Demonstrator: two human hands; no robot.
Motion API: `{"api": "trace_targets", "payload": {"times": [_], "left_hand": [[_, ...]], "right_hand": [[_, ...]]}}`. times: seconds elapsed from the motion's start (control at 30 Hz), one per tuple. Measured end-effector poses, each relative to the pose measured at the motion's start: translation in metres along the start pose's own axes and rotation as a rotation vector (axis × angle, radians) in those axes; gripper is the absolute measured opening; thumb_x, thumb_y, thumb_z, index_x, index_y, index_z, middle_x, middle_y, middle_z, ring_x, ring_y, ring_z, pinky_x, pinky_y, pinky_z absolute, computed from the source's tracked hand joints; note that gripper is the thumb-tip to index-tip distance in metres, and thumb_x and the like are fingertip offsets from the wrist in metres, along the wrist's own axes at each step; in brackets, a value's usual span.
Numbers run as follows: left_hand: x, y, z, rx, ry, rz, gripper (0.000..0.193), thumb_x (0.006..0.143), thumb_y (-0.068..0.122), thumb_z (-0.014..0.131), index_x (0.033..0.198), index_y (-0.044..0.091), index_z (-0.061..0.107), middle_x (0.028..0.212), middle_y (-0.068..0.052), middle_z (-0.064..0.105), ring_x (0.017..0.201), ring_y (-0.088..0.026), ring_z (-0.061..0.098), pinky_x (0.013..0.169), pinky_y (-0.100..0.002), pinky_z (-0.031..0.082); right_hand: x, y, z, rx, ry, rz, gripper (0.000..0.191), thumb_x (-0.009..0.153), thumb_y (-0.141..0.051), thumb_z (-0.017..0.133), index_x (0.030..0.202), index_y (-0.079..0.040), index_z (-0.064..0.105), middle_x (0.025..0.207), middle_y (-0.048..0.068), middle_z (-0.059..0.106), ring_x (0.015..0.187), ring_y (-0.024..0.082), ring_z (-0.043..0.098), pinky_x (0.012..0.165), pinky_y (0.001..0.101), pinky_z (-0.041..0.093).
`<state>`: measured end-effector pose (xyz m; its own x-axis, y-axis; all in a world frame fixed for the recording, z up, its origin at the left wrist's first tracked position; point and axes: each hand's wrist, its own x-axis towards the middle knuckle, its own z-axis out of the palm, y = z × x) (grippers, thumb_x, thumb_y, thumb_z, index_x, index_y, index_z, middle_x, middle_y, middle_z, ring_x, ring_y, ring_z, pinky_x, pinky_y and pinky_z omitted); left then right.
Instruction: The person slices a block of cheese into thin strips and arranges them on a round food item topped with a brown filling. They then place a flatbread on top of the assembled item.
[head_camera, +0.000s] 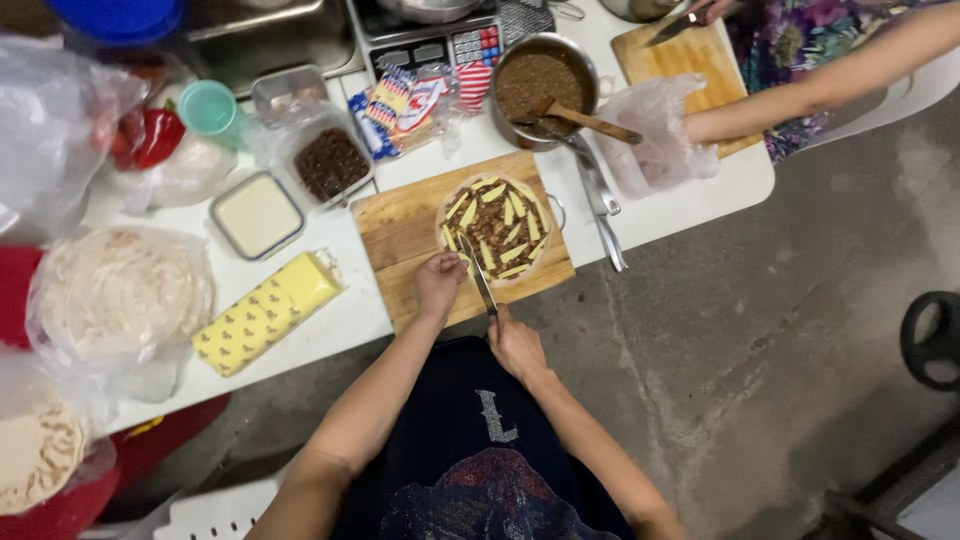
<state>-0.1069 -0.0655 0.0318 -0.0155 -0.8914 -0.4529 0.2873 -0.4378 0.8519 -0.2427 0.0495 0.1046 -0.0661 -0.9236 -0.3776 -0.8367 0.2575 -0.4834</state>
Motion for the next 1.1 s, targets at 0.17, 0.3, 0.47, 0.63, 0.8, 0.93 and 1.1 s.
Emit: {"api": "trace_targets", "payload": {"times": [0.17,0.3,0.47,0.63,0.8,0.93,1.1], "left_hand": [[0.013,-0.002,0.026,0.110,-0.042,0.105,0.023,0.089,0.005,0.076,0.110,-0.002,0.070,0.096,-0.008,0.075,0.084,-0.013,0.071,0.075,-0.026,0.059],[0.033,0.008,0.043,0.555,-0.044,0.293,0.016,0.091,0.010,0.073,0.105,0.003,0.075,0.092,-0.009,0.078,0.081,-0.015,0.074,0.074,-0.029,0.058],[0.062,0.024,0.072,0.891,-0.044,0.383,0.017,0.092,0.012,0.066,0.104,0.011,0.077,0.092,-0.011,0.079,0.081,-0.025,0.076,0.075,-0.037,0.059],[0.088,0.036,0.084,1.090,-0.113,0.383,0.018,0.093,0.016,0.069,0.108,0.014,0.078,0.092,-0.014,0.076,0.086,-0.033,0.074,0.085,-0.044,0.057],[0.098,0.041,0.089,1.241,-0.125,0.580,0.021,0.090,0.015,0.072,0.109,0.011,0.077,0.111,-0.015,0.074,0.110,-0.036,0.064,0.105,-0.047,0.044],[0.086,0.050,0.075,1.121,-0.106,0.642,0.030,0.088,0.010,0.070,0.118,0.005,0.073,0.126,-0.013,0.068,0.113,-0.032,0.061,0.104,-0.045,0.043],[0.042,0.054,0.004,0.978,0.034,0.601,0.024,0.095,0.011,0.068,0.117,0.004,0.073,0.120,-0.016,0.069,0.112,-0.036,0.061,0.101,-0.046,0.046]], "right_hand": [[0.006,0.027,-0.006,0.082,0.047,0.052,0.032,0.104,-0.031,0.045,0.121,-0.005,0.050,0.081,0.030,0.070,0.079,0.051,0.068,0.075,0.0611,0.053],[0.005,0.060,-0.008,0.104,0.090,0.157,0.034,0.102,-0.033,0.046,0.121,-0.005,0.052,0.084,0.031,0.069,0.080,0.052,0.067,0.075,0.0621,0.052],[-0.021,0.101,-0.016,0.169,0.223,0.263,0.037,0.100,-0.034,0.048,0.123,-0.004,0.052,0.082,0.033,0.068,0.079,0.055,0.064,0.073,0.0624,0.051],[-0.049,0.120,-0.028,0.196,0.120,0.428,0.032,0.104,-0.034,0.046,0.117,-0.006,0.052,0.077,0.031,0.068,0.077,0.053,0.066,0.074,0.0629,0.050],[-0.057,0.113,-0.033,0.184,0.092,0.446,0.030,0.104,-0.034,0.047,0.116,-0.008,0.053,0.075,0.029,0.069,0.076,0.052,0.066,0.074,0.0626,0.050],[-0.053,0.092,-0.033,0.185,0.046,0.389,0.030,0.102,-0.035,0.045,0.120,-0.011,0.052,0.078,0.028,0.070,0.077,0.052,0.067,0.075,0.0620,0.051],[-0.032,0.050,-0.021,0.078,-0.105,0.188,0.033,0.104,-0.036,0.043,0.122,-0.009,0.051,0.085,0.031,0.069,0.082,0.053,0.067,0.080,0.0620,0.052]]}}
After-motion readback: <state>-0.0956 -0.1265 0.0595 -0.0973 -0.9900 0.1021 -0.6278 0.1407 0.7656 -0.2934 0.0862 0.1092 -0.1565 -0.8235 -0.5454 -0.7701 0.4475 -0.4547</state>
